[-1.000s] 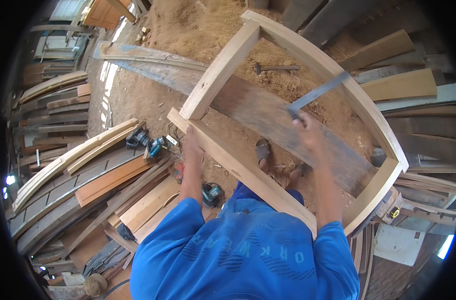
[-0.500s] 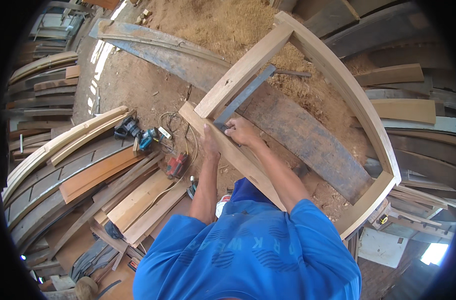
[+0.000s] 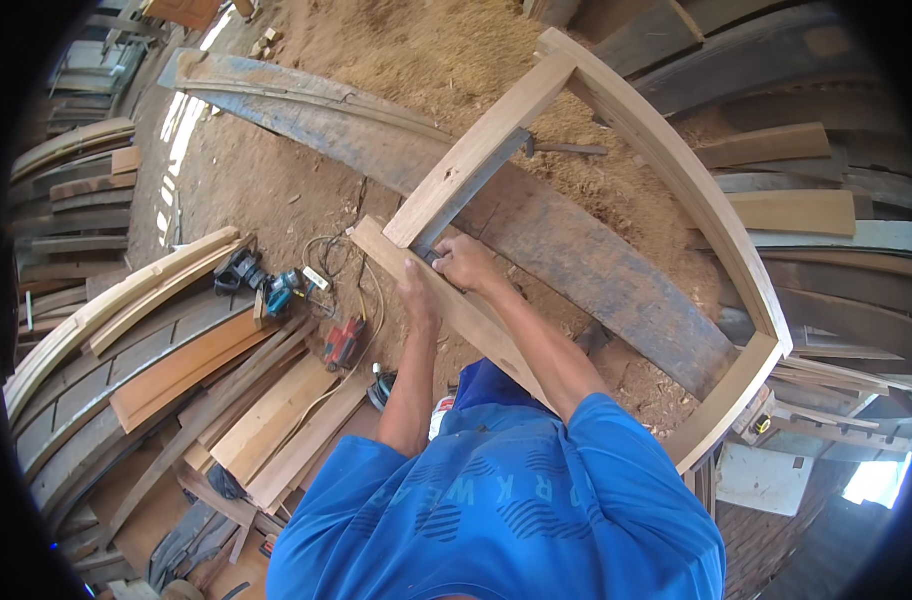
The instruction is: The person measures a wooden frame using a tape measure, checks the corner angles using a square ruler, and aligns the joints by hand.
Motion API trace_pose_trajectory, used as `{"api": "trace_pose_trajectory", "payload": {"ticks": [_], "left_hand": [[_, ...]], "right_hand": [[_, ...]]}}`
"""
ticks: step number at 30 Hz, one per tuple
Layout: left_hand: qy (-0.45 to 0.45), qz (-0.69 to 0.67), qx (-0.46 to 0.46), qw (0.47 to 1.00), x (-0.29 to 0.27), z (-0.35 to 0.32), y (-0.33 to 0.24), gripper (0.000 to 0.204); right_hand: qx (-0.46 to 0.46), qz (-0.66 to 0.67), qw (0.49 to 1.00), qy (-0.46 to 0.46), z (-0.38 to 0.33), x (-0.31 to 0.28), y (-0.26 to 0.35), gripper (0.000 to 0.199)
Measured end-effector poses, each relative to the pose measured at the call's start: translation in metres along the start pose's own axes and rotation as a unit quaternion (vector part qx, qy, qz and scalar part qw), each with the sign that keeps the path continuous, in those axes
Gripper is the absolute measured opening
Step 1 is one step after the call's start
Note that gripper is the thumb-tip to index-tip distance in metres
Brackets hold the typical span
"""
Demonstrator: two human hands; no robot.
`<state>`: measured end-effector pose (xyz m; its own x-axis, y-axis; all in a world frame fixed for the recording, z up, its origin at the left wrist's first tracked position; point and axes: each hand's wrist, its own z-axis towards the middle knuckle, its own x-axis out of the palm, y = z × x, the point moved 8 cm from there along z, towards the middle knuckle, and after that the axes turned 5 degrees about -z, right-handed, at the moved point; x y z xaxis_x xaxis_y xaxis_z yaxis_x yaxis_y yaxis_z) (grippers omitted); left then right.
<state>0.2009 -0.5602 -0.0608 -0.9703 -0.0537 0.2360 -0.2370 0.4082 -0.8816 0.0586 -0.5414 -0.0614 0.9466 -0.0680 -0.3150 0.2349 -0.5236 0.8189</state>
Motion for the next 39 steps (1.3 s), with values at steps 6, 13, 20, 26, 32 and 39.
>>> {"api": "trace_pose_trajectory", "payload": {"ticks": [6, 13, 20, 26, 32, 39], "left_hand": [[-0.011, 0.005, 0.025, 1.0, -0.018, 0.013, 0.019, 0.042], [-0.03, 0.101, 0.019, 0.994, -0.045, 0.029, 0.042, 0.051], [0.105, 0.195, 0.244, 0.944, 0.051, -0.07, -0.072, 0.066], [0.271, -0.033, 0.003, 0.962, 0.129, -0.117, -0.022, 0.055], [0.514, 0.453, 0.071, 0.725, 0.236, -0.248, 0.046, 0.037], [0.694, 0.577, 0.028, 0.43, 0.229, -0.382, 0.185, 0.03]], "right_hand": [[-0.003, -0.009, 1.0, 0.001, -0.004, -0.001, 0.01, 0.026], [-0.025, -0.026, 0.999, -0.025, -0.019, -0.01, 0.016, 0.026], [-0.067, 0.024, 0.994, -0.087, -0.107, -0.079, 0.06, 0.029], [-0.147, -0.216, 0.95, -0.174, -0.194, -0.138, 0.074, 0.03], [0.026, -0.025, 0.912, -0.408, -0.388, -0.264, -0.088, 0.028], [0.348, -0.101, 0.713, -0.601, -0.698, -0.259, -0.316, 0.028]]}}
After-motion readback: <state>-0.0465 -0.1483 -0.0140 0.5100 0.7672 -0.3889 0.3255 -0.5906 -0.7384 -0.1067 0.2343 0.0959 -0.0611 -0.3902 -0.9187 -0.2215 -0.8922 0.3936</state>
